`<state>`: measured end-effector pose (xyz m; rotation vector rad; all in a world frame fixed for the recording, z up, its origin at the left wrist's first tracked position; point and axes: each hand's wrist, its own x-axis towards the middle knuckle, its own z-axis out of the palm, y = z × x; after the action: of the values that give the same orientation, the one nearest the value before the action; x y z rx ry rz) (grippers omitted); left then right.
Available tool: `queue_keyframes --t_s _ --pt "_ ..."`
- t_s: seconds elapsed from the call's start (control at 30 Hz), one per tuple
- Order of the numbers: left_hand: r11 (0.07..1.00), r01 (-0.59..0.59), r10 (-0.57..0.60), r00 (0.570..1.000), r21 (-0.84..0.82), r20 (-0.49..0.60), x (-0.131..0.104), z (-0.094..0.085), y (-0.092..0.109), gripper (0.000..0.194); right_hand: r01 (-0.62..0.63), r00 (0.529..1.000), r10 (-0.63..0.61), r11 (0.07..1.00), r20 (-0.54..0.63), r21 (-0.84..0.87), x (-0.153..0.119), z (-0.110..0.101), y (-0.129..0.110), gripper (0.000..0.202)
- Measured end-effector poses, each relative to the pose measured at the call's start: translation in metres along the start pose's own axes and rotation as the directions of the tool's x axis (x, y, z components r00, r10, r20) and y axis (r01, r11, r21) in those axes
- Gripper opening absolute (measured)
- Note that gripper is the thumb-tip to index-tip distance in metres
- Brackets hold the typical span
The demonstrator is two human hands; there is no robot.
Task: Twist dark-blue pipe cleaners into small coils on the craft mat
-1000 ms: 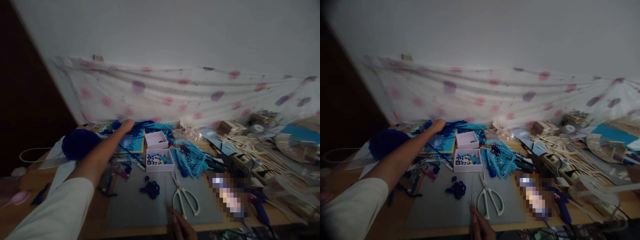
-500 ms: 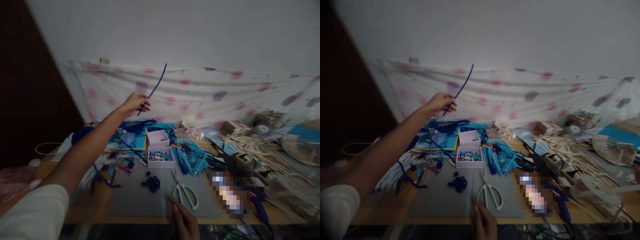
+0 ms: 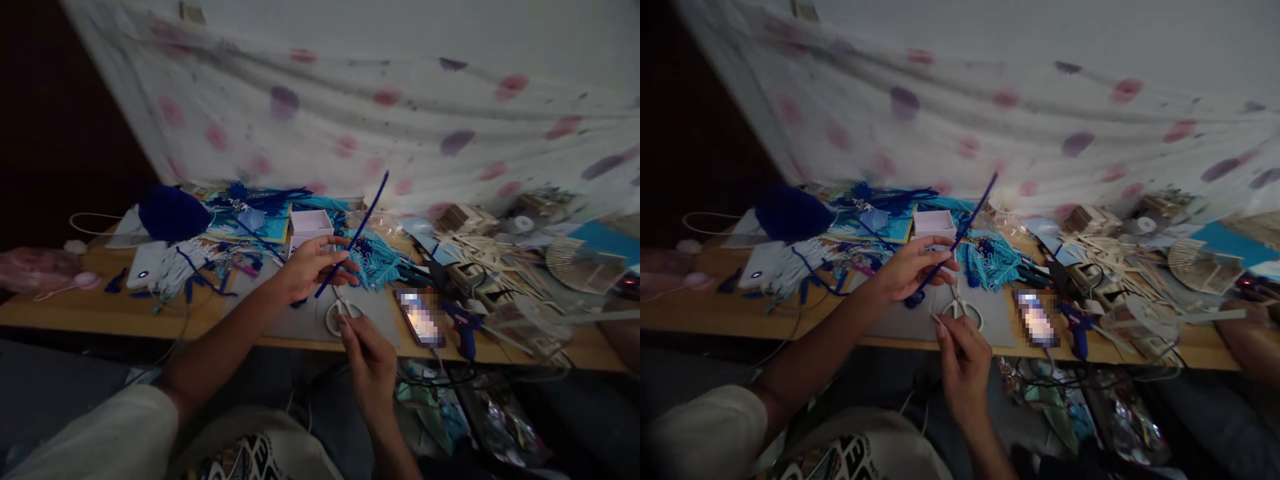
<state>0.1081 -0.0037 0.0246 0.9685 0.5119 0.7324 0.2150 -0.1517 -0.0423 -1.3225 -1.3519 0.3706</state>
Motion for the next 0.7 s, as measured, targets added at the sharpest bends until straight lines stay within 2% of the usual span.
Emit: queue_keyframes --t_s 0.07,0.17,0.23,0.33,0.4,0.5,0.6,0.7 --pt "1.0 0.015 -0.016 1.0 -0.011 -0.011 -0.006 0.002 -0.009 0.027 0.046 0.999 -0.046 0.998 0.009 -0.048 0.001 -0.003 -0.004 0.023" --pt "0.998 0.054 -0.055 0.998 -0.032 -0.032 -0.019 0.001 -0.018 0.017 0.117 0.993 -0.117 0.988 0.005 -0.1 0.001 -0.009 -0.007 0.029" --pt "0.995 0.088 -0.088 0.996 -0.055 -0.002 -0.033 -0.002 -0.018 0.014 0.119 0.992 -0.122 0.984 -0.018 -0.131 0.0 -0.016 -0.008 0.036" --pt "0.984 0.162 -0.153 0.981 -0.073 0.116 -0.059 -0.007 -0.012 0.027 0.054 0.995 -0.066 0.988 -0.079 -0.144 -0.001 -0.026 -0.014 0.039" --pt "0.976 0.217 -0.209 0.964 -0.029 0.161 -0.074 -0.009 -0.008 0.035 0.01 0.995 -0.022 0.994 -0.101 -0.112 0.002 -0.031 -0.02 0.035" --pt "0.965 0.238 -0.254 0.955 0.115 0.155 -0.088 -0.008 -0.006 0.027 -0.042 0.996 0.041 0.999 -0.076 -0.009 0.008 -0.032 -0.029 0.032" --pt "0.937 0.153 -0.208 0.966 0.314 0.15 -0.093 -0.005 -0.006 0.04 -0.069 0.997 0.073 0.992 -0.037 0.104 0.01 -0.026 -0.033 0.03" --pt "0.892 -0.058 0.001 0.992 0.449 0.127 -0.095 -0.004 -0.008 0.035 -0.119 0.99 0.128 0.982 -0.054 0.147 0.005 -0.017 -0.032 0.029"
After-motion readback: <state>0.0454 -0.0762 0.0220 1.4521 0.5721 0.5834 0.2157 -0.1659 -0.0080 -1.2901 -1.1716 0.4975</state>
